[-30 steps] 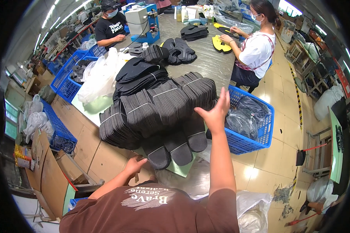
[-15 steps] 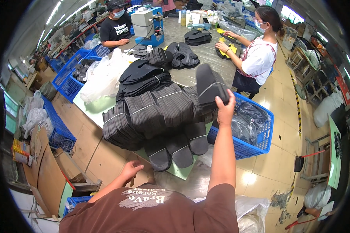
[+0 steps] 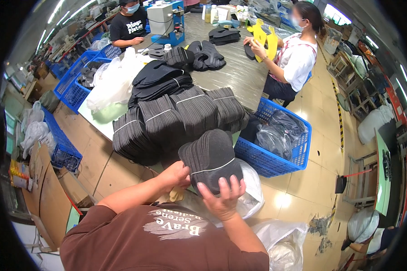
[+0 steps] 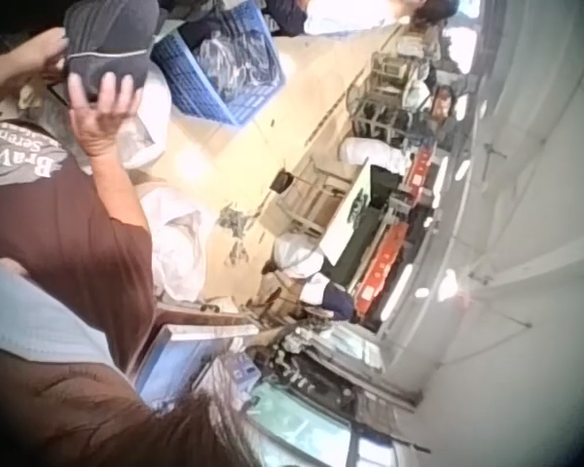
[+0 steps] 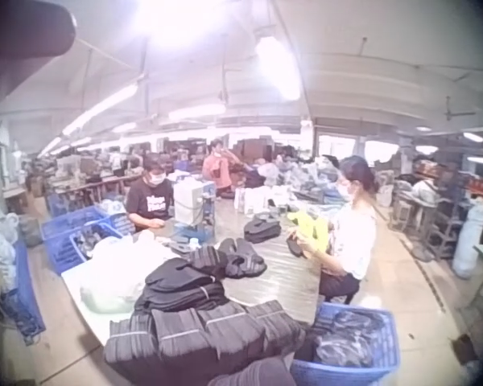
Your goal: Processing and organizing shoe upper components in a factory setting.
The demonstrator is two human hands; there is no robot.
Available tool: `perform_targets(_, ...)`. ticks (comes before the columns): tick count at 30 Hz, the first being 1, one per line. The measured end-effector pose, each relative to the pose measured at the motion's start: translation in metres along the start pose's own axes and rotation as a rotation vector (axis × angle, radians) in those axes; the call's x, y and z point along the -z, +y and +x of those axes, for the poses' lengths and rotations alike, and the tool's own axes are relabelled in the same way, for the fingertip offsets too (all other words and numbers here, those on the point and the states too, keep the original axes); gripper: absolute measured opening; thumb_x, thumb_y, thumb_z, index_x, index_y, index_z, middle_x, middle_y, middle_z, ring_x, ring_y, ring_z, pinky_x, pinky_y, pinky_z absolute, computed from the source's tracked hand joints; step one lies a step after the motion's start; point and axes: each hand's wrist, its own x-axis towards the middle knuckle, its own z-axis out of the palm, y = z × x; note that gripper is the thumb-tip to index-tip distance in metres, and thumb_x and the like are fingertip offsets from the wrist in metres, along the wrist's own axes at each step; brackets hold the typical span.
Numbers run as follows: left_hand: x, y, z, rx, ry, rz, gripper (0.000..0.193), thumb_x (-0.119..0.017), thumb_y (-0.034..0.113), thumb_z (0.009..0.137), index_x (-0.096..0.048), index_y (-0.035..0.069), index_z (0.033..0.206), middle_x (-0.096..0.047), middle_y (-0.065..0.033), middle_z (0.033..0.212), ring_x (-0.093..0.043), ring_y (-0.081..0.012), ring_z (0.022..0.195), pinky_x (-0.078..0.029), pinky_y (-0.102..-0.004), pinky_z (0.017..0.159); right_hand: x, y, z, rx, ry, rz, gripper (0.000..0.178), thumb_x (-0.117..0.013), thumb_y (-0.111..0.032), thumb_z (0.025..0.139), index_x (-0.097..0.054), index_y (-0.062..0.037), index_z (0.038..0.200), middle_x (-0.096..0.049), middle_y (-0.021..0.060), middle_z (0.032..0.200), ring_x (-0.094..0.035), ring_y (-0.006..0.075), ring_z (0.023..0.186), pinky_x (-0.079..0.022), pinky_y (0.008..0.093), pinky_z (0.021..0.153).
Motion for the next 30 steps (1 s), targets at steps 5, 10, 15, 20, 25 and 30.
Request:
perform_targets(5, 0.021, -0.013, 0.017, 0.192, 0.066, -0.062, 0.051, -0.066, 0.025, 0.078, -0.047, 0.006, 0.121, -0.060, -0.0069, 0.106, -0.059, -0.0194, 0.094, -0.048, -0.0363, 0.081, 0.026, 0.001, 0.002, -0.227, -0.014, 0.521, 0.065, -0.077, -0.029, 0.057, -0.051, -0.0215, 0.116, -0.043, 0.0112, 0.121, -0.041, 0.0296, 0.112, -0.036, 0.0432, 0.084)
perform_targets(10, 0.021, -0.010, 0.038, 0.092, -0.128, 0.049, 0.033, -0.066, 0.028, 0.080, -0.055, 0.009, 0.105, -0.050, 0.0052, 0.068, -0.035, -0.0023, 0.045, -0.026, -0.0191, 0.040, 0.009, 0.027, -0.010, -1.220, 0.230, 1.592, 0.091, -0.074, -0.043, 0.069, -0.027, -0.0074, 0.139, -0.040, 0.0145, 0.133, -0.040, 0.0294, 0.122, -0.036, 0.0422, 0.098)
perform_targets(15, 0.008, -0.019, 0.054, 0.075, -0.190, 0.158, 0.052, -0.060, 0.047, 0.083, -0.055, 0.005, 0.114, -0.055, 0.0041, 0.079, -0.035, -0.0034, 0.048, -0.028, -0.0197, 0.044, -0.002, 0.021, -0.036, -1.342, 0.077, 1.895, 0.066, -0.066, -0.036, 0.079, -0.041, -0.0055, 0.132, -0.052, 0.0099, 0.126, -0.047, 0.0270, 0.118, -0.035, 0.0418, 0.103)
perform_targets(20, -0.005, -0.042, 0.037, -0.126, -0.112, -0.038, 0.110, -0.080, 0.045, 0.064, -0.013, 0.007, 0.143, -0.041, -0.0112, 0.129, -0.046, -0.0050, 0.063, -0.039, -0.0175, 0.054, -0.045, 0.021, -0.009, -1.360, 0.656, 1.883, 0.053, -0.064, -0.026, 0.082, -0.043, -0.0076, 0.127, -0.051, 0.0074, 0.124, -0.049, 0.0250, 0.114, -0.036, 0.0427, 0.101)
perform_targets(25, -0.021, -0.013, 0.047, -0.286, -0.010, -0.087, 0.091, -0.077, 0.032, 0.068, -0.025, 0.006, 0.138, -0.053, -0.0032, 0.091, -0.043, -0.0046, 0.055, -0.036, -0.0188, 0.047, -0.055, -0.011, -0.004, -1.150, 0.593, 1.505, 0.064, -0.069, -0.027, 0.079, -0.034, -0.0192, 0.132, -0.040, 0.0043, 0.133, -0.041, 0.0249, 0.121, -0.036, 0.0469, 0.100)
perform_targets(30, -0.009, 0.027, 0.054, -0.248, -0.010, 0.093, 0.081, -0.072, 0.034, 0.074, -0.029, 0.008, 0.138, -0.051, 0.0002, 0.075, -0.039, -0.0054, 0.050, -0.031, -0.0209, 0.043, -0.027, 0.040, -0.018, -0.997, 0.608, 1.794, 0.088, -0.075, -0.045, 0.068, -0.026, -0.0204, 0.137, -0.035, 0.0086, 0.136, -0.037, 0.0293, 0.124, -0.031, 0.0496, 0.103)
